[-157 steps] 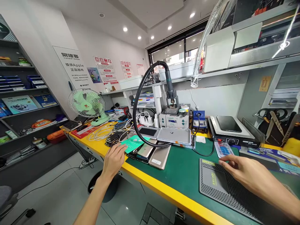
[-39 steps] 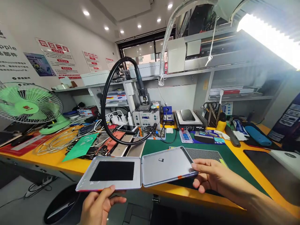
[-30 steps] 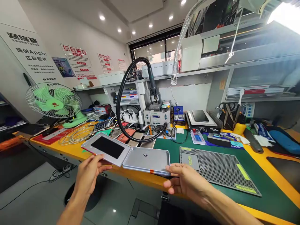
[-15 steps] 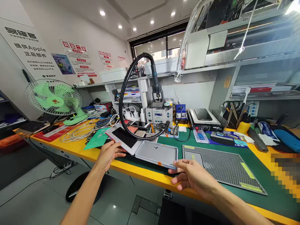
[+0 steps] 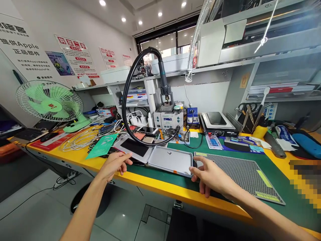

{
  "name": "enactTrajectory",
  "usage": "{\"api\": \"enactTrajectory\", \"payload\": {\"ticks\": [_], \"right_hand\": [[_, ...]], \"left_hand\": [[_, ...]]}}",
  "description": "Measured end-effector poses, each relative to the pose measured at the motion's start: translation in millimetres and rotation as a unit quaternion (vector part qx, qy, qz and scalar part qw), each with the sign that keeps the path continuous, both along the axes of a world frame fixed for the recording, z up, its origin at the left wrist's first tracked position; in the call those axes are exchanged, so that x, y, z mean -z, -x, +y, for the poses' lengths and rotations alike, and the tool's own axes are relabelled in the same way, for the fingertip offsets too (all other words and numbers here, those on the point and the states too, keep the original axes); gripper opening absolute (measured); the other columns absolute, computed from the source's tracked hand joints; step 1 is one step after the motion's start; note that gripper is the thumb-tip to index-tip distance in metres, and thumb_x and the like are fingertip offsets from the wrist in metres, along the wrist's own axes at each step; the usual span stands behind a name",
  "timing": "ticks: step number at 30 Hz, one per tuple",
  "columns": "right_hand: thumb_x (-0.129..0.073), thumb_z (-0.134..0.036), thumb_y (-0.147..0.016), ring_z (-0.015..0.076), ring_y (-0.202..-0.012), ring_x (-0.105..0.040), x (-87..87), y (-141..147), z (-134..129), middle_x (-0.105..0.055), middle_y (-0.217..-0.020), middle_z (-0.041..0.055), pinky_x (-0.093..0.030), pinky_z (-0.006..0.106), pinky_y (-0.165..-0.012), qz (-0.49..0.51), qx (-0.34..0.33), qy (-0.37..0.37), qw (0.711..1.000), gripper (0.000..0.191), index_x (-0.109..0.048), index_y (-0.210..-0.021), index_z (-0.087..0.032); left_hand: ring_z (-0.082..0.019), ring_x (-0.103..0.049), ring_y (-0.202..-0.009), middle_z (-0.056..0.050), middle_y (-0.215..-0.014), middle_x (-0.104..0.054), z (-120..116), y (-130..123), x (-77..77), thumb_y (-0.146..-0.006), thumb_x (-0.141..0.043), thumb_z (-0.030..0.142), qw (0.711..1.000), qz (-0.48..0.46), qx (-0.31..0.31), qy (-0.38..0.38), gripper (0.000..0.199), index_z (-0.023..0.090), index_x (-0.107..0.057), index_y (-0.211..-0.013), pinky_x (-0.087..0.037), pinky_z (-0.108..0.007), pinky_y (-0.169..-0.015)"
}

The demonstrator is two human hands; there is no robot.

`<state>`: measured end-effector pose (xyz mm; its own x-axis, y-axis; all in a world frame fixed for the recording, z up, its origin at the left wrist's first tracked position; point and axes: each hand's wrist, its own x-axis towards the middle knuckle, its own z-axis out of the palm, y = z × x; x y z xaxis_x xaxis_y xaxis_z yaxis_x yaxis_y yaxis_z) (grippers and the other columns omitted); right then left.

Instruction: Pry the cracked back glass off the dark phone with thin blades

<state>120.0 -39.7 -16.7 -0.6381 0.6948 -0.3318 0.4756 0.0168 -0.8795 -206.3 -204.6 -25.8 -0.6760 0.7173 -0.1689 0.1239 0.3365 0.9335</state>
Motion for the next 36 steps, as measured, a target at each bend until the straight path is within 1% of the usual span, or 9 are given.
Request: {"api": "enactTrajectory", "payload": {"ticks": [5, 9, 11, 14, 18, 21, 28, 32, 36], "right_hand": [[-0.05, -0.039, -0.094, 0.0151, -0.049, -0.061, 2.2, -10, -2, -0.065, -0.089, 0.0025, -0.048, 0.028, -0.042, -0.046, -0.053, -0.088, 0.994, 0.058, -0.029, -0.146, -0.021], [-0.055, -0.038, -0.092, 0.0208, -0.073, -0.065, 2.9, -13, -8, -0.067, -0.086, 0.0023, -0.048, 0.032, -0.064, -0.085, -0.113, -0.249, 0.958, 0.046, -0.05, -0.135, -0.021], [-0.054, -0.036, -0.093, 0.0229, -0.079, -0.065, 4.5, -12, -12, -0.069, -0.087, 0.003, -0.046, 0.033, -0.068, -0.105, -0.117, -0.301, 0.941, 0.041, -0.055, -0.131, -0.022], [-0.052, -0.033, -0.095, 0.0243, -0.082, -0.067, 8.5, -11, -18, -0.07, -0.095, 0.0043, -0.045, 0.034, -0.068, -0.135, -0.124, -0.357, 0.916, 0.028, -0.064, -0.118, -0.024], [-0.048, -0.026, -0.097, 0.0241, -0.076, -0.068, 17.6, -15, -23, -0.066, -0.095, 0.0047, -0.041, 0.033, -0.061, -0.175, -0.155, -0.429, 0.873, 0.021, -0.069, -0.097, -0.024], [-0.047, -0.022, -0.097, 0.0222, -0.067, -0.067, 28.6, -21, -24, -0.065, -0.091, 0.0044, -0.038, 0.032, -0.055, -0.164, -0.15, -0.475, 0.852, 0.021, -0.067, -0.103, -0.023], [-0.044, -0.024, -0.1, 0.0193, -0.056, -0.064, 55.9, -22, -24, -0.066, -0.086, 0.0036, -0.033, 0.03, -0.048, -0.124, -0.069, -0.554, 0.82, 0.026, -0.064, -0.117, -0.023], [-0.042, -0.022, -0.1, 0.0188, -0.059, -0.063, 58.2, -26, -29, -0.067, -0.09, 0.0053, -0.038, 0.03, -0.05, -0.06, -0.054, -0.53, 0.844, 0.029, -0.06, -0.124, -0.02], [-0.045, -0.023, -0.1, 0.0154, -0.06, -0.059, 53.6, -45, -32, -0.064, -0.083, 0.0035, -0.043, 0.028, -0.054, 0.08, -0.031, -0.446, 0.891, 0.024, -0.063, -0.116, -0.021]], "left_hand": [[-0.01, -0.051, -0.042, -0.004, -0.067, -0.066, -1, 2, 6.7, -0.072, -0.072, 0.065, 0.999, 0.017, -0.016, 0.024, 0.052, 0.014, -0.062, -0.077, -0.039, -0.021, -0.035], [-0.011, -0.053, -0.046, -0.002, -0.066, -0.064, -5, -10, 8.6, -0.079, -0.064, 0.066, 0.998, 0.057, -0.023, 0.007, 0.049, 0.017, -0.058, -0.077, -0.04, -0.022, -0.039], [-0.011, -0.052, -0.048, 0.001, -0.063, -0.06, -9, -24, 9.1, -0.083, -0.061, 0.064, 0.996, 0.089, -0.012, -0.006, 0.047, 0.018, -0.054, -0.073, -0.039, -0.021, -0.041], [-0.011, -0.051, -0.052, 0.002, -0.065, -0.057, -15, -51, 10.4, -0.087, -0.057, 0.06, 0.989, 0.147, 0.03, -0.02, 0.042, 0.02, -0.054, -0.076, -0.039, -0.022, -0.046], [-0.013, -0.048, -0.058, 0.004, -0.065, -0.053, -13, -84, 14.7, -0.09, -0.057, 0.051, 0.965, 0.244, 0.095, -0.02, 0.032, 0.024, -0.062, -0.107, -0.04, -0.024, -0.056], [-0.015, -0.045, -0.055, 0.004, -0.063, -0.052, -4, -96, 20.0, -0.092, -0.055, 0.046, 0.933, 0.336, 0.13, 0.003, 0.034, 0.028, -0.063, -0.119, -0.037, -0.026, -0.058], [-0.016, -0.049, -0.058, 0.002, -0.067, -0.058, 16, -98, 30.5, -0.095, -0.051, 0.041, 0.882, 0.453, 0.128, 0.014, 0.028, 0.026, -0.067, -0.112, -0.036, -0.028, -0.062], [-0.015, -0.048, -0.055, 0.003, -0.064, -0.056, 15, -107, 34.1, -0.095, -0.053, 0.038, 0.871, 0.473, 0.137, -0.009, 0.028, 0.024, -0.063, -0.117, -0.038, -0.028, -0.06], [-0.013, -0.046, -0.052, 0.003, -0.066, -0.056, 10, -129, 34.6, -0.094, -0.055, 0.023, 0.839, 0.495, 0.19, -0.12, 0.024, 0.025, -0.06, -0.117, -0.038, -0.027, -0.054]]}}
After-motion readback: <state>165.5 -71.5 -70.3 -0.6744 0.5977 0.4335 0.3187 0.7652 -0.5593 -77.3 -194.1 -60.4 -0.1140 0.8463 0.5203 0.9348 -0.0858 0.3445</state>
